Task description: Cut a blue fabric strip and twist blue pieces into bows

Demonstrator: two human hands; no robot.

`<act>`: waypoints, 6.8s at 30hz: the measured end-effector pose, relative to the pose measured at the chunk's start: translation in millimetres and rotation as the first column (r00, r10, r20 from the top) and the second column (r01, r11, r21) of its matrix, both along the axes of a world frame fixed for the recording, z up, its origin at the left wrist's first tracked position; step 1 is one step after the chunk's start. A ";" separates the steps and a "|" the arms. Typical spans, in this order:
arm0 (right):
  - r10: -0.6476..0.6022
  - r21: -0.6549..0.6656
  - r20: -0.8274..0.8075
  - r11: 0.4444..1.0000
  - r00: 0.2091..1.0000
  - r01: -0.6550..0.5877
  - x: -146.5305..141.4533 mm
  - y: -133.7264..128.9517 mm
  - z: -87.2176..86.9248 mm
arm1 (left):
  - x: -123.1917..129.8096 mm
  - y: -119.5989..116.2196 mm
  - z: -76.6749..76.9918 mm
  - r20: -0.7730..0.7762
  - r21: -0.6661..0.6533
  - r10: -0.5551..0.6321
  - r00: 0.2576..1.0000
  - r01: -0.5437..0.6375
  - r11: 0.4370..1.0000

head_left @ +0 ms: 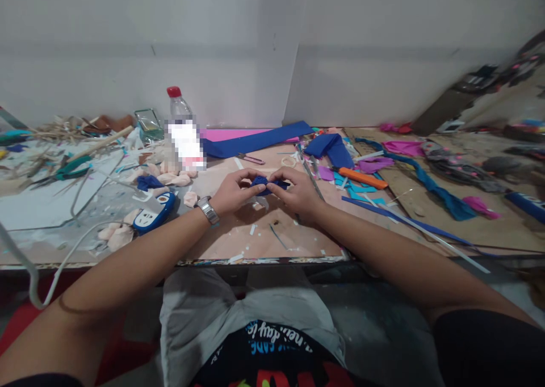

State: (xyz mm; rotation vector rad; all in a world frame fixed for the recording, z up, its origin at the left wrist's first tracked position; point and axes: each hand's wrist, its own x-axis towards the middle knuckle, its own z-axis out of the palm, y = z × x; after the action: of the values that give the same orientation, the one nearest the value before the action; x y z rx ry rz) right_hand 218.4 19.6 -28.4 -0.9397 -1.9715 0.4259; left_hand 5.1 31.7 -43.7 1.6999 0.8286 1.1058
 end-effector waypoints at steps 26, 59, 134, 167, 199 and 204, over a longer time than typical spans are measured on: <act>0.047 0.068 -0.035 0.997 0.998 -0.045 0.7 2.4 -0.8 | 1.6 2.1 0.4 0.109 -0.133 -0.038 0.993 0.052 0.990; 0.020 0.009 -0.032 1.000 0.999 -0.020 -1.3 1.9 -1.4 | 3.4 1.4 -6.2 0.223 -0.087 -0.215 0.951 0.239 0.967; -0.031 -0.029 -0.038 0.999 0.999 0.030 -1.9 -0.1 -1.1 | 2.7 -4.1 5.4 0.040 -0.094 0.038 0.998 -0.034 0.995; -0.046 -0.029 -0.055 0.999 0.997 0.044 -2.7 1.5 -3.3 | -1.9 -0.5 2.9 -0.014 0.058 0.001 1.000 0.000 0.998; -0.012 0.005 -0.027 1.000 1.000 0.013 -1.5 3.1 -3.9 | 5.6 -2.6 4.2 0.096 -0.143 0.075 0.993 -0.061 0.988; -0.001 0.013 0.006 1.000 1.000 0.001 -0.9 2.8 -3.9 | 6.9 -6.8 10.1 0.102 -0.231 0.086 0.991 -0.061 0.971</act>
State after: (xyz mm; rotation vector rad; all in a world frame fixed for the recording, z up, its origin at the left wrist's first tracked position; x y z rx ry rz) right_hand 217.5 22.3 -32.3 -0.9348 -1.9773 0.4103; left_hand 11.9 24.8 -33.6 1.4149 0.9164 1.1003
